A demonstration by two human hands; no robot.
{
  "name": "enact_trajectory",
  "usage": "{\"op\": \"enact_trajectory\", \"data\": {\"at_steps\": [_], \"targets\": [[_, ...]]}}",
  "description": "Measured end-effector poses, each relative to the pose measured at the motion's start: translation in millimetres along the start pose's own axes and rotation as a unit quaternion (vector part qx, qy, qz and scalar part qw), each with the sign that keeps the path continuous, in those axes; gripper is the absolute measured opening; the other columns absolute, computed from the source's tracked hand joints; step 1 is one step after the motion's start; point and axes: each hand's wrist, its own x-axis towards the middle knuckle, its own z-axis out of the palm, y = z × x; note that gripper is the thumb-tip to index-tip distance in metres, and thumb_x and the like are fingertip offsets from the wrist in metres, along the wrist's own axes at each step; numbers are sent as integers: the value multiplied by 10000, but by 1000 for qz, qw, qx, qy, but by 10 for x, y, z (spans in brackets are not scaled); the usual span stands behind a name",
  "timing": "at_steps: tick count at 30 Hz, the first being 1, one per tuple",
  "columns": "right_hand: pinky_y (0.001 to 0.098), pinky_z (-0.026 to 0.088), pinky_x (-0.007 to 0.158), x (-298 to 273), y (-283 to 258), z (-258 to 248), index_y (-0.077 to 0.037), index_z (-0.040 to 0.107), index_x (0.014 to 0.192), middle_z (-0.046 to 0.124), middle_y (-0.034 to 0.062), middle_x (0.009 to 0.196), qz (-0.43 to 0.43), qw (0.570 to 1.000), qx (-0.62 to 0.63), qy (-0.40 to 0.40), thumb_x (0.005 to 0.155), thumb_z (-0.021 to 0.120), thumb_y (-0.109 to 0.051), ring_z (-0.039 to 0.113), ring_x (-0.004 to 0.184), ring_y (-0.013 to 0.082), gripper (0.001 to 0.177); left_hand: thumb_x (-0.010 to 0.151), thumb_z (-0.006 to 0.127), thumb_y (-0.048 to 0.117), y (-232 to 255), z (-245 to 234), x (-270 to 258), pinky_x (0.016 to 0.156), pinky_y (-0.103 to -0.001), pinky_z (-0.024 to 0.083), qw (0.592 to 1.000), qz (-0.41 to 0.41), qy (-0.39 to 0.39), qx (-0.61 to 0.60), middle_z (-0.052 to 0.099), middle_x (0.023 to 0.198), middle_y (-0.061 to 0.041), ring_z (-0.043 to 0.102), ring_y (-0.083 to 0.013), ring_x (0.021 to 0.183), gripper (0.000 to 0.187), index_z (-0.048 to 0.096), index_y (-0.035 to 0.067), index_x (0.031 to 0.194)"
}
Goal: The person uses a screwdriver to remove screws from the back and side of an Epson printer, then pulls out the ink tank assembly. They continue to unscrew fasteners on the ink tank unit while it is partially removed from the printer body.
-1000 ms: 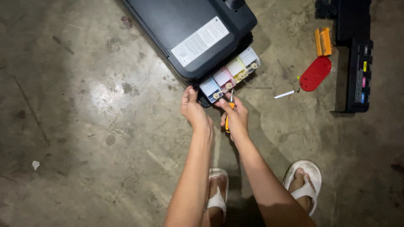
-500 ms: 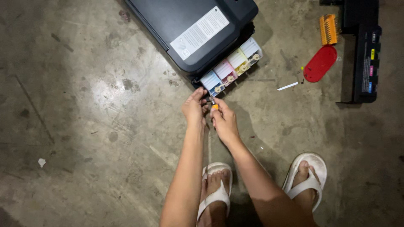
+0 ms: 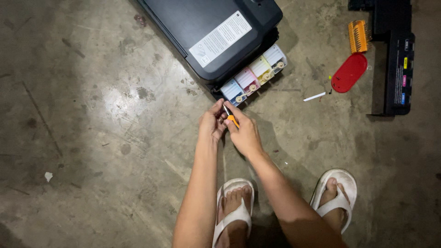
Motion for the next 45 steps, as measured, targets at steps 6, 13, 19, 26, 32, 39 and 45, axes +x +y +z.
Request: {"op": "enact_trajectory", "data": {"at_steps": [6, 13, 19, 26, 32, 39, 45], "targets": [[396, 555, 908, 16, -59, -27, -148, 601, 1411, 727, 203, 1176, 24, 1000, -11, 2, 885, 674, -55, 734, 1046, 344, 539, 951, 707, 206, -18, -66, 88, 444, -247, 470, 997, -27, -67, -12, 614, 748, 13, 511, -77, 580, 160, 718, 83, 1053], [394, 561, 907, 14, -132, -73, -156, 590, 1415, 736, 198, 1141, 40, 999, -10, -8, 887, 658, -54, 748, 1030, 331, 542, 949, 693, 217, 8, -50, 77, 447, -254, 476, 997, -40, -65, -15, 612, 742, 18, 515, -78, 570, 148, 731, 107, 1041], [421, 553, 883, 31, -79, -40, -191, 598, 1416, 739, 216, 1095, 10, 1000, -24, -7, 879, 653, -50, 732, 1002, 368, 557, 935, 705, 236, 43, 1, 15, 438, -244, 477, 998, -35, -44, 13, 632, 744, 16, 521, -76, 563, 143, 729, 107, 992], [510, 523, 847, 54, -48, -22, -224, 468, 1505, 721, 237, 1061, 22, 994, -92, -50, 964, 564, -89, 684, 996, 434, 566, 886, 771, 248, 75, 96, -81, 400, -247, 479, 998, -40, 14, 39, 615, 698, -4, 522, -86, 523, 193, 698, 70, 885], [522, 523, 836, 57, -38, -28, -261, 425, 1518, 718, 237, 1078, 21, 994, -88, -61, 983, 533, -120, 680, 1002, 443, 564, 891, 780, 274, 146, 107, -177, 436, -237, 499, 996, -30, 30, 84, 621, 706, 6, 534, -74, 541, 217, 721, 66, 889], [531, 518, 839, 79, 13, -15, -262, 446, 1513, 704, 260, 1098, 8, 992, -115, -51, 989, 541, -127, 666, 1003, 464, 549, 904, 767, 295, 142, 102, -176, 430, -223, 455, 991, 7, 54, 120, 646, 709, 2, 529, -76, 528, 244, 732, 55, 882], [527, 515, 845, 28, 45, -19, -252, 451, 1512, 691, 280, 1107, -15, 993, -108, -35, 991, 546, -128, 659, 1007, 477, 545, 882, 695, 100, -21, -8, -15, 464, -235, 473, 948, 250, 145, 134, 717, 787, -48, 596, -88, 581, 133, 737, 24, 983]]}}
